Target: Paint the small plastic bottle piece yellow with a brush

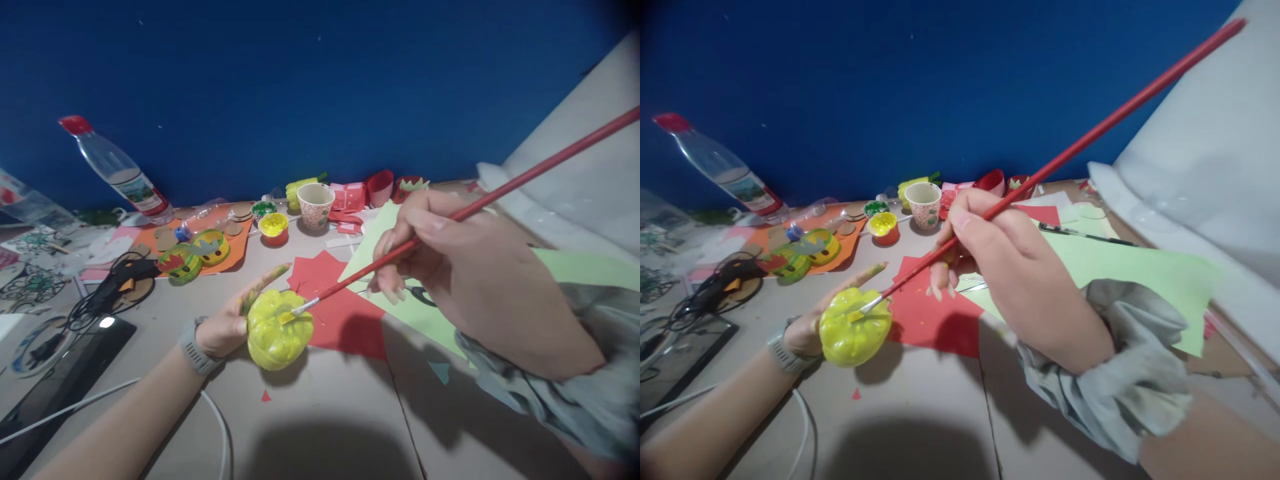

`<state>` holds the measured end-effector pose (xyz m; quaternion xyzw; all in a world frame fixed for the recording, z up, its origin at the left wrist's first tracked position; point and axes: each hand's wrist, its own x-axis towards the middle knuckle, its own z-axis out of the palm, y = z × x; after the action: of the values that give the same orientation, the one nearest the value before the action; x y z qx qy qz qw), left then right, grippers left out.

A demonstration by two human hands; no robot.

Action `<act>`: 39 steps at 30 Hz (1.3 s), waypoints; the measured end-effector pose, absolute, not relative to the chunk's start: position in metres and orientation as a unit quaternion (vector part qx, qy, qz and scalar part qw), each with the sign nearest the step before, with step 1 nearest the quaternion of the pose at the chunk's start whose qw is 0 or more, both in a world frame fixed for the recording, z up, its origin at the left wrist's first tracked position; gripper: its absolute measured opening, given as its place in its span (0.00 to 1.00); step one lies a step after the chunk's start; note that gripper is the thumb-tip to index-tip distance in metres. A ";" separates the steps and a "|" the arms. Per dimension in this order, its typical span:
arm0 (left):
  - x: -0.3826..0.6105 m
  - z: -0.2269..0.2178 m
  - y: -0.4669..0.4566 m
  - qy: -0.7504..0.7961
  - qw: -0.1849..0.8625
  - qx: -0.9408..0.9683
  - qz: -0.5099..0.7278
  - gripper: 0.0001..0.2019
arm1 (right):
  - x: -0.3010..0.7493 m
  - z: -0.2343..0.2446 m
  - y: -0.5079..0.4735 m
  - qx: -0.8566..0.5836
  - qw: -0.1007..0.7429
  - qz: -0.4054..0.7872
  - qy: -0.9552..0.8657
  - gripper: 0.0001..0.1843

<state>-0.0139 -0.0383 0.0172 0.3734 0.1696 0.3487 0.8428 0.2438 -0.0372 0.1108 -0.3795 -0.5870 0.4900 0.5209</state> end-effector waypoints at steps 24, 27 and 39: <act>-0.020 0.012 -0.038 0.157 0.886 0.360 0.248 0.44 | 0.247 0.113 -0.042 -0.288 0.489 0.539 -0.623 0.13; -0.019 0.014 -0.038 0.145 0.897 0.340 0.244 0.43 | 0.246 0.119 -0.050 -0.324 0.507 0.484 -0.636 0.14; -0.017 0.017 -0.038 0.146 0.899 0.339 0.236 0.40 | 0.241 0.118 -0.059 -0.370 0.506 0.445 -0.639 0.15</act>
<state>-0.0174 -0.0376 0.0169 0.3386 0.1455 0.2359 0.8992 0.2408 -0.0587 0.1176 -0.3699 -0.6391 0.4455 0.5063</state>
